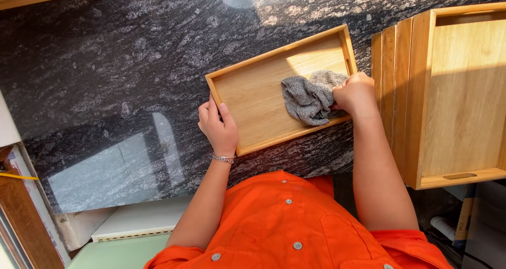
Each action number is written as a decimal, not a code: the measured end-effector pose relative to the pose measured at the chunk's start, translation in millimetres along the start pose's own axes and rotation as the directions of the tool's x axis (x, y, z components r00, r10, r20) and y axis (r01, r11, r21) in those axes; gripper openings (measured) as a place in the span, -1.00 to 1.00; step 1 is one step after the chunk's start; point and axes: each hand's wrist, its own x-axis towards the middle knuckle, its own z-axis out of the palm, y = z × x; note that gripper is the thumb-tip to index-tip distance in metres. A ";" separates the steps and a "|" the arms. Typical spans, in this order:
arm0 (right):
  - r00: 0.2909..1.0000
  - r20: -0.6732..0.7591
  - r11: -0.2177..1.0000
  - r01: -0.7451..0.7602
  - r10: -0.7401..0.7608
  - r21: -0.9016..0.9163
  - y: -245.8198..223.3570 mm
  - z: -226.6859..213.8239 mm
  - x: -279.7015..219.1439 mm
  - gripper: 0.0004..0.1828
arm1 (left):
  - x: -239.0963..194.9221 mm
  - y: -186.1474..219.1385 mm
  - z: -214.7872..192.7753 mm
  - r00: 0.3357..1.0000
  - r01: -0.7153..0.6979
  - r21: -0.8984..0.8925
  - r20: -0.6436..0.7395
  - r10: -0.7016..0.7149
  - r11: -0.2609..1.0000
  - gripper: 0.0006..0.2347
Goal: Wiping down wooden serving trays with a cloth on a counter
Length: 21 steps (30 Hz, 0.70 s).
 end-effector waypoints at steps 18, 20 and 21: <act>0.999 -0.048 1.000 -0.008 0.007 -0.003 -11.3 -5.0 -8.7 -0.77 | 0.6 -9.1 2.2 1.000 -0.022 0.003 -0.009 0.022 1.000 -0.63; 0.999 -0.034 1.000 -0.014 0.013 -0.021 -16.7 -8.4 -15.1 -0.78 | -0.8 -8.1 1.5 1.000 -0.019 0.008 -0.015 0.019 1.000 -0.63; 1.000 -0.018 0.999 -0.026 0.026 -0.036 -19.4 -10.5 -17.6 -0.78 | -1.0 -7.2 1.8 1.000 -0.018 0.015 -0.014 0.018 1.000 -0.63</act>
